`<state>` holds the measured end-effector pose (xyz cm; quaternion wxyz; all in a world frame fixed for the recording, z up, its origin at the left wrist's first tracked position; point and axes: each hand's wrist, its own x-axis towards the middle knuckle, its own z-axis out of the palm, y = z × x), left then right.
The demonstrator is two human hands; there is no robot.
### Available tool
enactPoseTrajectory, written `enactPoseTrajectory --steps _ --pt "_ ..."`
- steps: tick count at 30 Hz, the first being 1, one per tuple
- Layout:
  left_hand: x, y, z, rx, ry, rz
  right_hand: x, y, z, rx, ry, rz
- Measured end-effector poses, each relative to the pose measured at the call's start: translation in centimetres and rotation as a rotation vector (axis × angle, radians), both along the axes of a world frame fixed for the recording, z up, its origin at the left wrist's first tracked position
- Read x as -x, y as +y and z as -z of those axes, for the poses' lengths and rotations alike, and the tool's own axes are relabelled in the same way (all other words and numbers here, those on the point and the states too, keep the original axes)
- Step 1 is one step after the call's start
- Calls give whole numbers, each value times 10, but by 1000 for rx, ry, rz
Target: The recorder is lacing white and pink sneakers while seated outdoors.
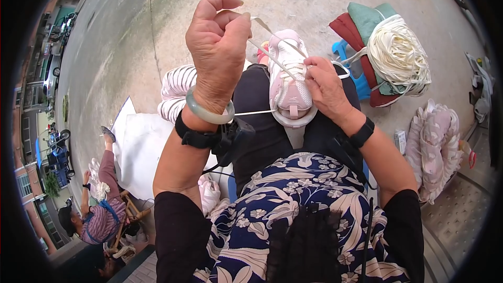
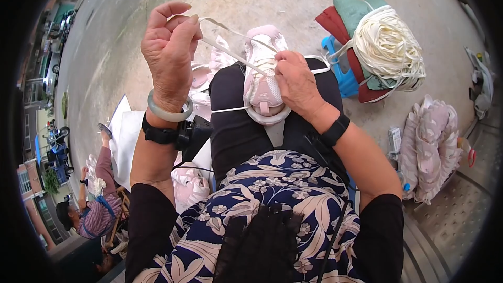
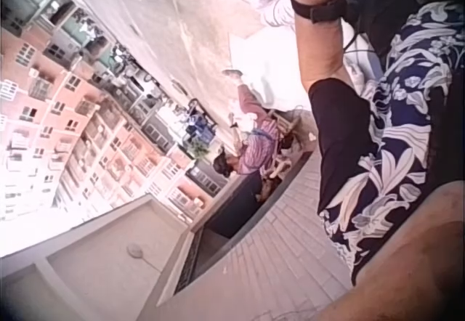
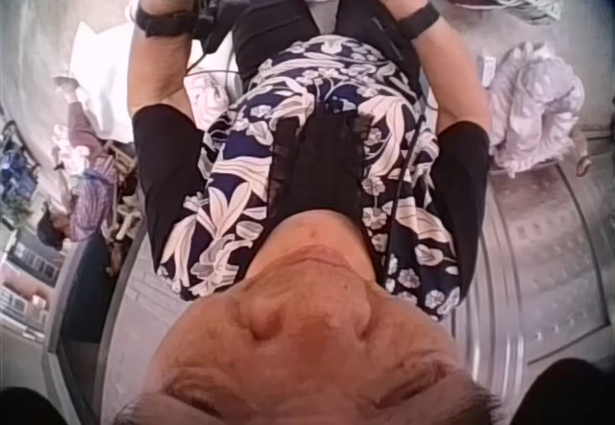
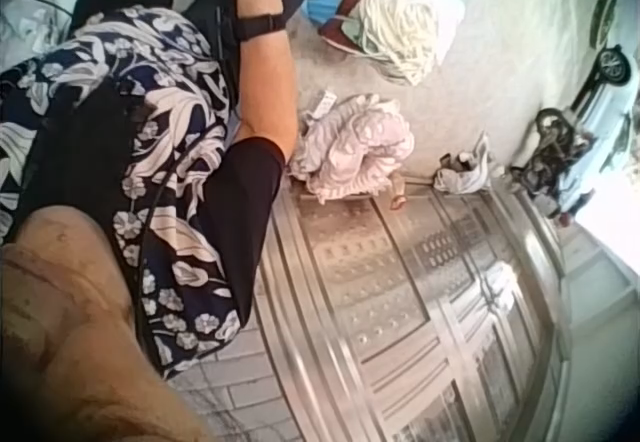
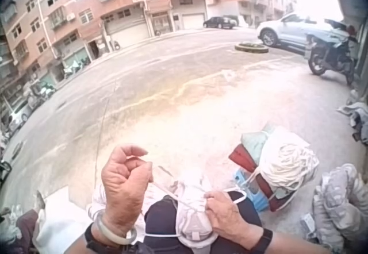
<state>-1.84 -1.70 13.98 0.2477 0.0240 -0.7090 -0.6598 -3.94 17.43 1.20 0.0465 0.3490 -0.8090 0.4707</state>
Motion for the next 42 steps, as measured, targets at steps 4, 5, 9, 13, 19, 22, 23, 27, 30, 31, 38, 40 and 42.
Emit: enactPoseTrajectory --steps 4,5,9,13,19,22,23,27,30,31,38,40,42 --pt "2 0 0 -12 1 15 -2 0 0 11 -27 27" --pt "2 0 1 9 1 6 -2 -1 0 7 -18 26" --pt "4 -1 4 16 11 1 -1 -3 1 -14 -1 15" --pt "3 -4 4 39 -7 -22 1 -2 4 -15 5 1" --pt "6 2 -1 22 18 2 9 -5 10 -38 -64 -49" --pt "10 5 -2 20 67 54 7 -9 6 -115 2 -46" --pt "10 6 -2 36 65 54 7 -9 3 -174 58 -32" --pt "12 5 -1 49 62 25 13 -10 6 -206 157 -76" --pt "11 5 -2 62 43 30 24 -6 4 -208 5 -202" --pt "11 5 -2 65 40 28 27 -8 3 -205 3 -204" --pt "16 12 -4 85 74 50 22 -15 17 -141 -138 -274" --pt "22 24 -1 156 100 112 13 -14 23 -120 95 -117" --pt "20 42 8 515 139 279 1 -15 23 -2 -18 -49"
